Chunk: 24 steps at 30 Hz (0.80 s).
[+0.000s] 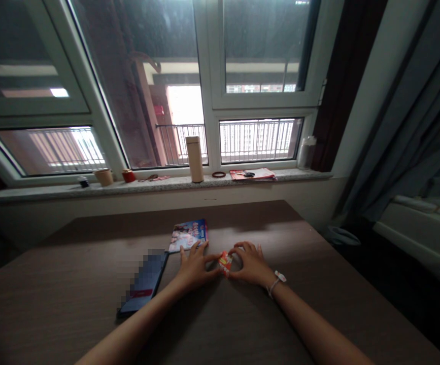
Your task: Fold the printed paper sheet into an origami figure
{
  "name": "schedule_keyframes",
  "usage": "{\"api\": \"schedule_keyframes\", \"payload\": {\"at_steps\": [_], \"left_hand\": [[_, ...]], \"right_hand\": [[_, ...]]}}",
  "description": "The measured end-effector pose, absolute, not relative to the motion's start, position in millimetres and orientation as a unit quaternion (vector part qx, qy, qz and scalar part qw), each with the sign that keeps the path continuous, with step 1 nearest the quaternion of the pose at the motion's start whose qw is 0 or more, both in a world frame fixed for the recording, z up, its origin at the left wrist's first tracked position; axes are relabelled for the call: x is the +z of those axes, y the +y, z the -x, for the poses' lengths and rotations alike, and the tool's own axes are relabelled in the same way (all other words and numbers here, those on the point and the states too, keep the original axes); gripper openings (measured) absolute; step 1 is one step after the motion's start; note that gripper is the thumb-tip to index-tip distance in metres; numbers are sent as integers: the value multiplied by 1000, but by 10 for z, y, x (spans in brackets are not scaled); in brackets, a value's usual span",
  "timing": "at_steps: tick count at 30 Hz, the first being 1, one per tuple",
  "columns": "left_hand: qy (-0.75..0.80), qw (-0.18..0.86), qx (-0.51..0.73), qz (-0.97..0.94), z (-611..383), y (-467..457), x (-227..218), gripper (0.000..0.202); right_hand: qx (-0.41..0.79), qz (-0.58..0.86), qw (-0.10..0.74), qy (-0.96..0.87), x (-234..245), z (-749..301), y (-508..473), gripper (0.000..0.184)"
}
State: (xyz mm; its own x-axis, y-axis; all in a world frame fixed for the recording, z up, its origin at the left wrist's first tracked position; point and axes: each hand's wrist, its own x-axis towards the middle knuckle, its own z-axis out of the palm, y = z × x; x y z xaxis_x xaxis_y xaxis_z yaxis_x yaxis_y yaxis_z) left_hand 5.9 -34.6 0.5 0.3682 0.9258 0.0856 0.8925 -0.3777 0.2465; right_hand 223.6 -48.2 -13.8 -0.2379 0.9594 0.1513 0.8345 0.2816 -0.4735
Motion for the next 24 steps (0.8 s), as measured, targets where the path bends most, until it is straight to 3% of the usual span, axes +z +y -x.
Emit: {"api": "schedule_keyframes", "payload": {"at_steps": [15,24], "left_hand": [[557,72,111,-820,-74,-382,-6,45],[552,106,107,-820,-29,-323,-30,49]], "right_hand": [[175,571,184,-781,-131,-2264,-483,67],[191,555,188,-787,-164,-2352,-402,43]]}}
